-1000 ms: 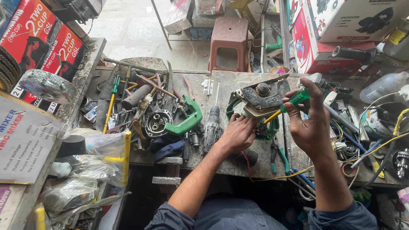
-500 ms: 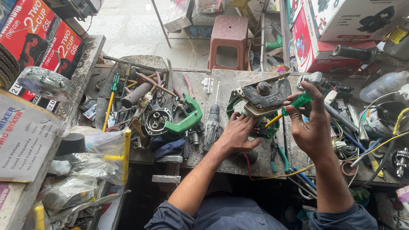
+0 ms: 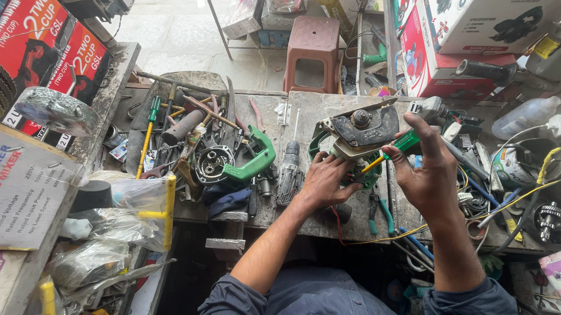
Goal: The person repairs an electric mixer at a cluttered workbench, using a screwdriver to unscrew and adjust components on the mixer base and handling its wiring and parts. They then retrieve a box from a storage shelf, open it, and take out a small part before returning to work on the mixer.
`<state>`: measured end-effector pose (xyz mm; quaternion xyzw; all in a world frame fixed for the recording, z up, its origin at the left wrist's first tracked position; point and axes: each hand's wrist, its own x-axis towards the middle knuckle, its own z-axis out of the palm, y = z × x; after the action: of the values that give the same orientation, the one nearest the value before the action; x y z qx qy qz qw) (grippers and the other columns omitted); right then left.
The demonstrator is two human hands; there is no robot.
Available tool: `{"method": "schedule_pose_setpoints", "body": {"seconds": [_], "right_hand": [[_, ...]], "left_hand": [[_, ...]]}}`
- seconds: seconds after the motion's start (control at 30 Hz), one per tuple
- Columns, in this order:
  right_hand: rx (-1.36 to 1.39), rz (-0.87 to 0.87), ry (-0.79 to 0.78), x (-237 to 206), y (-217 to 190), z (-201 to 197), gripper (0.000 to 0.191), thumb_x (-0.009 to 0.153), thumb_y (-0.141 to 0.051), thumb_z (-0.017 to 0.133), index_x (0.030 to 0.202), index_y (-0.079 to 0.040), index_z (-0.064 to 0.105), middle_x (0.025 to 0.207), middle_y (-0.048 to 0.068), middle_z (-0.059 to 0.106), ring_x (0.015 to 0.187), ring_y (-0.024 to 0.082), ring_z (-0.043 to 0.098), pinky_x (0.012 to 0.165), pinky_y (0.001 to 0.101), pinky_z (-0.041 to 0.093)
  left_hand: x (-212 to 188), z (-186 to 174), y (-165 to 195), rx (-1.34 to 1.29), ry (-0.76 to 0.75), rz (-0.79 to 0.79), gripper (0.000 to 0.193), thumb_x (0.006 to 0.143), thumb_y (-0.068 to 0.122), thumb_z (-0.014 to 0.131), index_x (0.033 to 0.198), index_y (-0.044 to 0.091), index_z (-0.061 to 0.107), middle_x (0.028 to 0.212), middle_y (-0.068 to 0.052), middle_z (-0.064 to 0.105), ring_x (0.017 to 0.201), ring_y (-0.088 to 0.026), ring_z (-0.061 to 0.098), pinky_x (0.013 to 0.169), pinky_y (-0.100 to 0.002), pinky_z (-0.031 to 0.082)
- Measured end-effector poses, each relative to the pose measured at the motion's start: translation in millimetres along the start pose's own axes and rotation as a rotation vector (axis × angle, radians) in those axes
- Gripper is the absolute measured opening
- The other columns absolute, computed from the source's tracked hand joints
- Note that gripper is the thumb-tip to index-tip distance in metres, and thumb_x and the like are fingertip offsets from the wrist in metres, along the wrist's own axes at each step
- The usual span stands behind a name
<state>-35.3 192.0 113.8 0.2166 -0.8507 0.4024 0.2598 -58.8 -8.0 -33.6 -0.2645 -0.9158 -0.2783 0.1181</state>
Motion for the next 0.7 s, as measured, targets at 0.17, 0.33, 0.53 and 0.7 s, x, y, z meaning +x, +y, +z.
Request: {"method": "schedule_pose_setpoints", "body": {"seconds": [0.17,0.33,0.53,0.7], "right_hand": [[-0.044,-0.052,-0.017,3,-12,-1,0.065,0.09,-0.011,0.082,0.148,-0.013,0.052,0.109,0.014,0.069,0.099,0.027,0.072,0.084,0.0393,0.057],[-0.039,0.009,0.015,8,-18,2,0.049,0.096,-0.013,0.078,0.141,-0.01,0.058,0.108,0.014,0.07,0.098,0.025,0.072,0.088,0.0379,0.055],[0.959,0.158,0.157,6,-7,34,0.025,0.119,-0.024,0.046,0.105,-0.004,0.051,0.095,0.004,0.053,0.085,0.015,0.052,0.093,0.0335,0.051],[1.185,0.288,0.15,5,28,43,0.028,0.114,-0.02,0.039,0.09,-0.006,0.046,0.073,0.002,0.043,0.064,0.011,0.038,0.066,0.0312,0.042]], "left_hand": [[1,-1,0,-0.006,-0.018,-0.01,0.066,0.082,0.052,0.072,0.13,0.008,0.066,0.122,-0.009,0.07,0.121,-0.028,0.061,0.111,-0.051,0.036],[3,3,-2,0.023,0.012,0.016,0.063,0.082,0.052,0.072,0.126,0.008,0.067,0.122,-0.01,0.07,0.118,-0.028,0.062,0.11,-0.053,0.035],[5,3,-3,0.014,-0.009,0.014,0.062,0.082,0.051,0.072,0.128,0.009,0.067,0.123,-0.009,0.07,0.119,-0.026,0.062,0.107,-0.051,0.036],[7,0,-3,-0.002,-0.076,-0.013,0.065,0.082,0.051,0.072,0.132,0.01,0.066,0.125,-0.009,0.07,0.119,-0.025,0.062,0.106,-0.051,0.037]]}}
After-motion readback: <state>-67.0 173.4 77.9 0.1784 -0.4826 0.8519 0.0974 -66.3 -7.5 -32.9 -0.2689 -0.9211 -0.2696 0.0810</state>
